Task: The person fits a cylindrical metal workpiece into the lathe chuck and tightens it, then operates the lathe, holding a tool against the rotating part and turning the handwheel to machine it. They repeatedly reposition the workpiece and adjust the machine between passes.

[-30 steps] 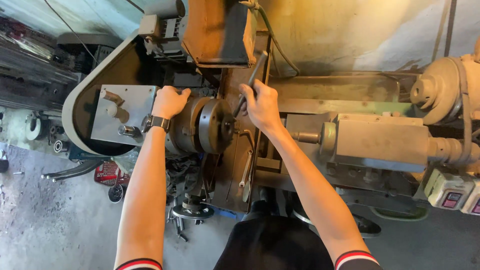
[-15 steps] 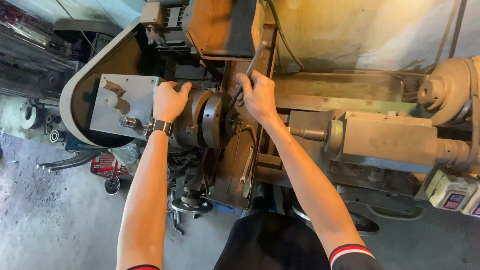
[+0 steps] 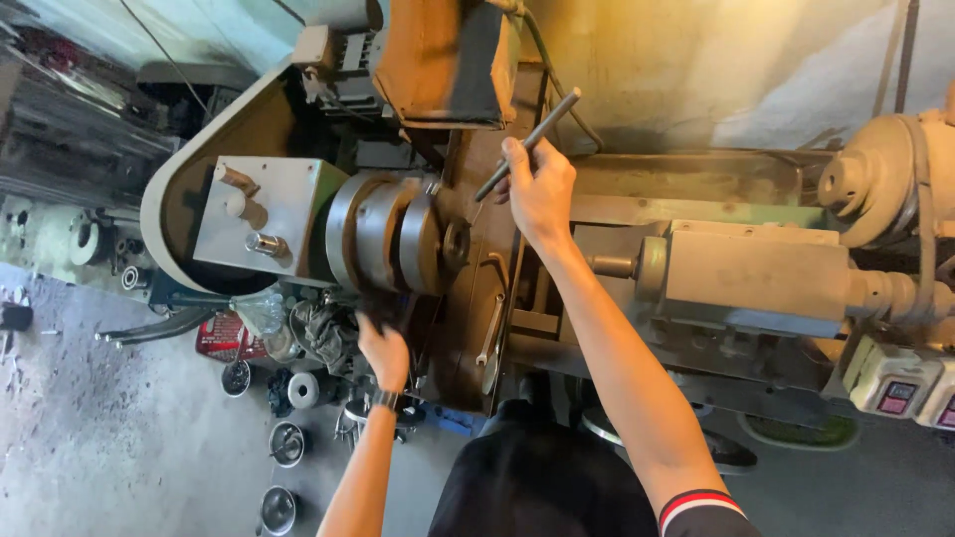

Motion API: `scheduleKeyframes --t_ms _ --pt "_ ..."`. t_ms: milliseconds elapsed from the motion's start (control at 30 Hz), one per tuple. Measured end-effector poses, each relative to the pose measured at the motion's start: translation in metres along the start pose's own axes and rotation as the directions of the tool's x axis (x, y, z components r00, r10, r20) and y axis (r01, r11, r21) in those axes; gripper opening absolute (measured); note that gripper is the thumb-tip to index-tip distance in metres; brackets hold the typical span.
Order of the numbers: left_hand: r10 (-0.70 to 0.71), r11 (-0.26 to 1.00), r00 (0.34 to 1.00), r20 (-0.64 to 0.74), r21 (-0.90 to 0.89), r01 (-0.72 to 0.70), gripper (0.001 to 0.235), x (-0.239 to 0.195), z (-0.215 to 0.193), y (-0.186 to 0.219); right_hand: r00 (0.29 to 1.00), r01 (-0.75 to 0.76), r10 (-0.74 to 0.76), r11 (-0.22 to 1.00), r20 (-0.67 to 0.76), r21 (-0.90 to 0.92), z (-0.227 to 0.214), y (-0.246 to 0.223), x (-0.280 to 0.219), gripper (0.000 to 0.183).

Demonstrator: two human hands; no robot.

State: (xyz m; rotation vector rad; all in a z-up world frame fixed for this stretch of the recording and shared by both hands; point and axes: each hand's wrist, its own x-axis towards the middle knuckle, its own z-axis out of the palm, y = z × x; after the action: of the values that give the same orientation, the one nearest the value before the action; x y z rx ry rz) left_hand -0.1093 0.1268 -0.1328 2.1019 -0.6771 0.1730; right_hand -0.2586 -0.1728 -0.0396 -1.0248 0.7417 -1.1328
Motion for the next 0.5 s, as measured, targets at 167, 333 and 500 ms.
scheduleKeyframes --t_ms 167,333,500 --pt "0.022 1.0 0.998 0.058 0.02 -0.023 0.042 0.015 -0.013 0.001 1.0 0.002 -0.002 0.999 0.008 -0.041 -0.007 0.002 -0.001 0.031" --pt "0.433 0.901 0.901 -0.041 0.044 -0.431 0.041 0.125 -0.015 0.099 0.999 -0.05 0.048 0.998 -0.023 -0.048 -0.009 0.003 -0.008 0.033" --pt "0.414 0.859 0.841 0.349 0.154 -0.488 0.042 0.174 0.003 0.09 0.998 -0.041 0.043 0.999 0.038 -0.031 -0.007 0.002 -0.017 0.031"
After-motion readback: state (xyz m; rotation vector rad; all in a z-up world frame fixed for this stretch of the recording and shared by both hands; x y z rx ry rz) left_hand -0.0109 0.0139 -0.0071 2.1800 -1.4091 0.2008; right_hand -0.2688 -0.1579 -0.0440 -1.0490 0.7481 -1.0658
